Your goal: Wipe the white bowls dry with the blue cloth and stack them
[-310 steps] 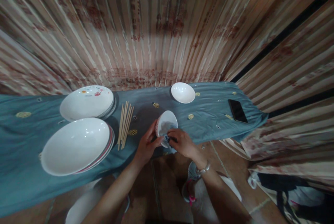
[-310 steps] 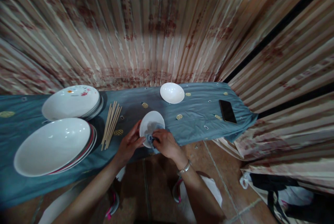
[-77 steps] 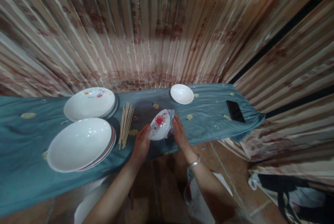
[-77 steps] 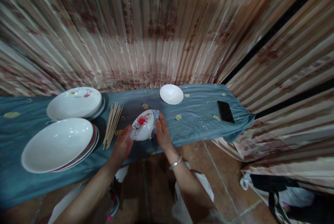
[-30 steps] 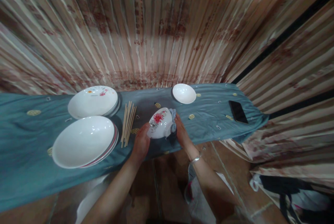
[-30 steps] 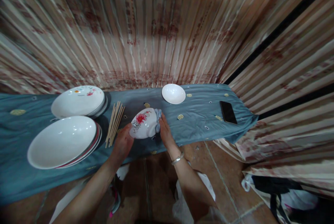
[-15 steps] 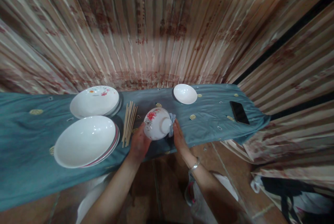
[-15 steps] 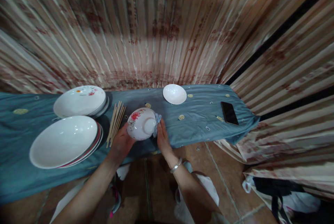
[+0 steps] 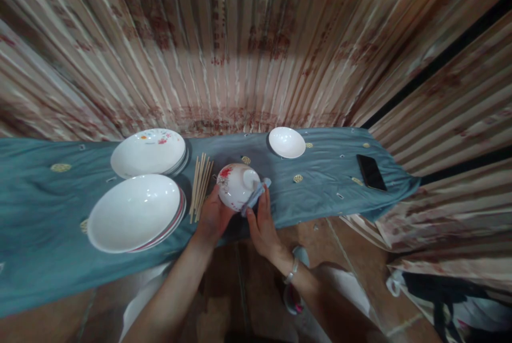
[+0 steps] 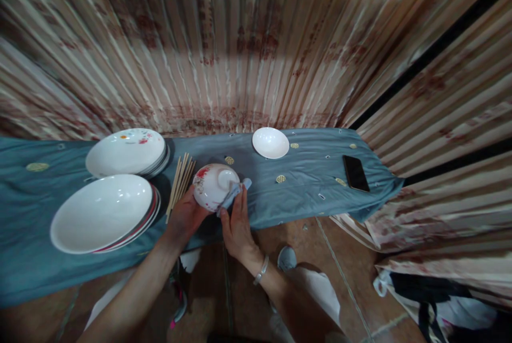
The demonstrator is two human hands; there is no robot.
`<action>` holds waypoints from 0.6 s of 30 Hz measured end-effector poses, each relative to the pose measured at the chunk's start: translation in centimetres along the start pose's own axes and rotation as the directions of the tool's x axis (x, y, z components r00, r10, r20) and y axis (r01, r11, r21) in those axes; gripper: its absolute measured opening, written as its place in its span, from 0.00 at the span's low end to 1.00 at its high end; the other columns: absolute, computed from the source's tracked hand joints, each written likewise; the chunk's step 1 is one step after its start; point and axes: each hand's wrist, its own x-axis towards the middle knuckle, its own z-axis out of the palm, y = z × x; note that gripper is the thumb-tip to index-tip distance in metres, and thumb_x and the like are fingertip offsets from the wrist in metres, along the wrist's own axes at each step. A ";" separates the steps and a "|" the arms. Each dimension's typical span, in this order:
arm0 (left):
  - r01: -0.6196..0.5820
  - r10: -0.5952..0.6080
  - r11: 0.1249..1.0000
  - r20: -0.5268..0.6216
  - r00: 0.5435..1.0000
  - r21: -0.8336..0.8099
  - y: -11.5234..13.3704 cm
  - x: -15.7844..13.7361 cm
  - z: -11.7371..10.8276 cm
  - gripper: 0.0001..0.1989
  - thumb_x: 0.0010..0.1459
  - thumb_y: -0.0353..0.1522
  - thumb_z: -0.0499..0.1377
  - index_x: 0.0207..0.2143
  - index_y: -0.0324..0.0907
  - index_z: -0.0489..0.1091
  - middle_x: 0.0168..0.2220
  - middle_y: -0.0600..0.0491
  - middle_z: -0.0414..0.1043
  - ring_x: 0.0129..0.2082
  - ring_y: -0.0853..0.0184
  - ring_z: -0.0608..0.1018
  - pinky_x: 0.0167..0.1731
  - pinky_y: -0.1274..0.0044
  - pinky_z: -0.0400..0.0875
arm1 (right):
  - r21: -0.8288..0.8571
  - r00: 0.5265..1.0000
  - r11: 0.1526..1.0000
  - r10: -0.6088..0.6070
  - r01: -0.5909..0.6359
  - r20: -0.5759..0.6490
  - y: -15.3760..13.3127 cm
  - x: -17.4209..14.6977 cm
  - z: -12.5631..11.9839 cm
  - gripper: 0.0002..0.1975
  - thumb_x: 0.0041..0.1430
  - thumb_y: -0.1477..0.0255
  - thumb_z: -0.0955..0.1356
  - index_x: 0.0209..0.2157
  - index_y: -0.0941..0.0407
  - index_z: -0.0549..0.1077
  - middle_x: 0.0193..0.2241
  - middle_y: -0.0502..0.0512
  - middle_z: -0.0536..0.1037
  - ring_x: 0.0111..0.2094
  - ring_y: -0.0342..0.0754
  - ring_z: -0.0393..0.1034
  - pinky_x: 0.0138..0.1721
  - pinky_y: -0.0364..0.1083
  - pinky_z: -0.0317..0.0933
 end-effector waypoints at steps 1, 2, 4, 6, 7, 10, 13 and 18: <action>-0.003 0.003 1.000 0.000 1.000 0.006 0.1 0.0 0.0 0.17 0.63 0.39 0.52 0.48 0.40 0.72 0.55 0.45 0.74 0.58 0.58 0.72 0.58 0.65 0.66 | -0.024 1.000 0.999 -0.026 0.026 0.016 -0.3 -0.3 0.0 0.35 0.69 0.66 0.57 0.69 0.57 0.32 0.71 0.62 0.33 0.71 0.53 0.28 0.68 0.61 0.42; -0.006 0.006 1.000 -0.003 1.000 0.012 0.1 0.0 0.0 0.17 0.64 0.39 0.51 0.47 0.40 0.73 0.54 0.45 0.74 0.58 0.59 0.72 0.58 0.65 0.66 | -0.044 0.998 0.998 -0.049 0.050 0.036 -0.6 -0.6 0.0 0.36 0.69 0.67 0.57 0.69 0.56 0.30 0.71 0.61 0.31 0.71 0.53 0.27 0.68 0.61 0.43; -0.007 0.008 1.000 -0.026 1.000 0.026 0.3 -0.1 0.1 0.16 0.64 0.38 0.50 0.44 0.41 0.73 0.53 0.46 0.75 0.58 0.59 0.72 0.57 0.66 0.66 | -0.076 0.994 0.993 -0.085 0.091 0.072 -1.2 -1.1 -0.1 0.36 0.69 0.69 0.57 0.69 0.55 0.29 0.71 0.60 0.28 0.71 0.54 0.26 0.68 0.61 0.45; -0.006 0.008 0.999 -0.059 0.998 0.035 0.4 -0.2 0.3 0.16 0.64 0.37 0.49 0.43 0.41 0.73 0.51 0.46 0.76 0.57 0.59 0.72 0.57 0.67 0.67 | -0.100 0.990 0.988 -0.107 0.116 0.092 -1.6 -1.4 -0.1 0.37 0.69 0.70 0.58 0.69 0.54 0.29 0.71 0.59 0.27 0.71 0.56 0.26 0.67 0.62 0.46; -0.005 0.008 0.999 -0.068 0.998 0.034 0.5 -0.3 0.5 0.16 0.64 0.37 0.48 0.42 0.41 0.73 0.50 0.46 0.77 0.57 0.59 0.73 0.57 0.67 0.67 | -0.109 0.989 0.986 -0.114 0.124 0.095 -1.8 -1.5 -0.2 0.37 0.68 0.71 0.58 0.69 0.54 0.29 0.71 0.59 0.26 0.71 0.57 0.27 0.67 0.62 0.47; -0.014 0.015 1.000 -0.067 0.998 0.016 0.5 -0.3 0.7 0.16 0.64 0.37 0.48 0.42 0.41 0.73 0.47 0.46 0.78 0.55 0.59 0.74 0.57 0.66 0.67 | -0.144 0.985 0.977 -0.146 0.159 0.095 -1.9 -1.7 -0.1 0.38 0.67 0.72 0.59 0.69 0.54 0.30 0.71 0.60 0.26 0.71 0.60 0.28 0.66 0.65 0.48; -0.026 0.027 0.999 -0.062 0.998 0.023 0.3 -0.2 0.7 0.15 0.63 0.37 0.49 0.41 0.42 0.74 0.44 0.46 0.79 0.55 0.59 0.74 0.58 0.67 0.66 | -0.198 0.970 0.951 -0.217 0.236 0.112 -1.8 -1.7 0.0 0.39 0.66 0.74 0.60 0.69 0.54 0.31 0.71 0.61 0.28 0.71 0.62 0.29 0.65 0.68 0.48; -0.004 0.007 0.999 -0.095 0.995 0.033 -0.1 -0.1 0.3 0.15 0.63 0.38 0.50 0.38 0.42 0.74 0.41 0.46 0.80 0.53 0.59 0.76 0.55 0.67 0.68 | -0.292 0.937 0.892 -0.309 0.345 0.162 -1.6 -1.4 0.0 0.37 0.63 0.77 0.61 0.69 0.56 0.39 0.71 0.63 0.41 0.71 0.61 0.30 0.64 0.67 0.51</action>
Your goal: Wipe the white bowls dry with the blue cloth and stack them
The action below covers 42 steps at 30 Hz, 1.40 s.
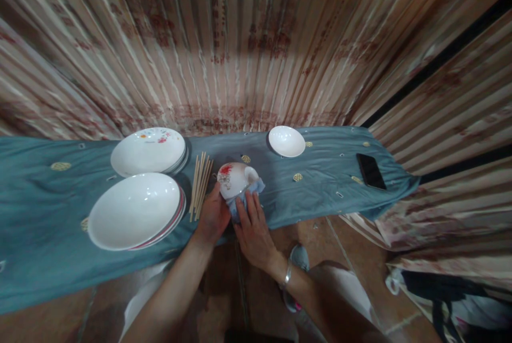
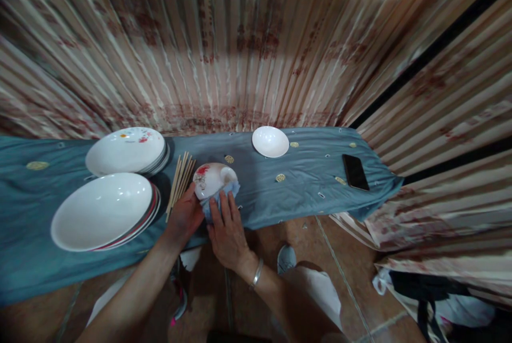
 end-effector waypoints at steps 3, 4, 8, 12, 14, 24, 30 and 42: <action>-0.002 0.002 0.998 0.005 1.000 0.060 -0.3 -0.1 -0.4 0.14 0.61 0.39 0.52 0.37 0.42 0.74 0.39 0.46 0.80 0.51 0.58 0.77 0.52 0.68 0.70 | -0.067 0.998 0.997 -0.045 0.047 0.032 0.1 0.6 -0.5 0.35 0.63 0.77 0.61 0.69 0.56 0.46 0.69 0.62 0.52 0.71 0.59 0.35 0.64 0.64 0.52; -0.015 0.015 0.997 0.007 1.000 0.080 -0.5 -0.1 -0.5 0.13 0.60 0.39 0.53 0.37 0.42 0.74 0.38 0.46 0.80 0.50 0.58 0.77 0.51 0.69 0.71 | -0.086 0.997 0.994 -0.058 0.061 0.041 0.2 0.8 -0.7 0.34 0.63 0.77 0.61 0.69 0.55 0.47 0.68 0.61 0.55 0.71 0.58 0.38 0.64 0.63 0.51; -0.071 0.072 0.992 -0.005 0.997 0.107 -1.1 -0.5 -0.6 0.10 0.56 0.37 0.59 0.36 0.41 0.74 0.36 0.49 0.79 0.45 0.61 0.79 0.49 0.72 0.71 | -0.147 0.995 0.985 -0.089 0.095 0.050 0.5 2.2 -2.0 0.30 0.65 0.77 0.60 0.67 0.50 0.53 0.66 0.56 0.60 0.70 0.54 0.42 0.67 0.63 0.41; -0.079 0.081 0.993 -0.018 0.997 0.084 -1.4 -1.0 0.2 0.07 0.57 0.33 0.57 0.33 0.42 0.74 0.35 0.51 0.79 0.43 0.63 0.79 0.48 0.74 0.70 | -0.152 0.997 0.985 -0.078 0.078 0.005 0.9 3.4 -3.2 0.26 0.66 0.74 0.60 0.65 0.49 0.58 0.66 0.55 0.61 0.70 0.55 0.43 0.67 0.64 0.34; -0.059 0.059 0.997 -0.005 0.998 0.048 -1.4 -1.2 0.8 0.10 0.60 0.33 0.54 0.33 0.42 0.75 0.35 0.51 0.80 0.46 0.62 0.78 0.50 0.72 0.70 | -0.128 0.998 0.990 -0.058 0.057 -0.008 1.0 3.9 -3.7 0.25 0.66 0.72 0.60 0.64 0.48 0.59 0.66 0.55 0.60 0.70 0.55 0.43 0.67 0.64 0.33; -0.169 0.147 0.969 0.133 0.980 0.180 -2.2 -0.9 0.4 0.11 0.55 0.40 0.60 0.30 0.42 0.76 0.31 0.50 0.79 0.40 0.59 0.79 0.44 0.71 0.73 | -0.010 0.996 0.999 0.052 -0.053 -0.074 1.0 5.9 -5.9 0.23 0.67 0.68 0.59 0.62 0.49 0.63 0.66 0.55 0.60 0.69 0.55 0.44 0.67 0.62 0.34; -0.202 0.178 0.966 0.154 0.972 0.161 -2.2 -0.9 0.5 0.09 0.51 0.37 0.63 0.30 0.41 0.78 0.32 0.50 0.81 0.40 0.58 0.80 0.46 0.70 0.72 | 0.105 0.987 0.988 0.121 -0.110 -0.105 1.7 6.8 -6.5 0.22 0.68 0.68 0.57 0.61 0.51 0.63 0.66 0.55 0.60 0.68 0.53 0.47 0.67 0.61 0.37; -0.160 0.144 0.970 0.101 0.984 0.183 -1.9 -1.3 1.1 0.08 0.53 0.33 0.60 0.25 0.42 0.77 0.31 0.47 0.81 0.54 0.52 0.75 0.55 0.65 0.69 | 0.799 0.820 0.515 0.570 -0.309 -0.051 6.4 6.9 -4.6 0.27 0.61 0.57 0.63 0.56 0.59 0.70 0.59 0.61 0.70 0.62 0.52 0.61 0.67 0.54 0.47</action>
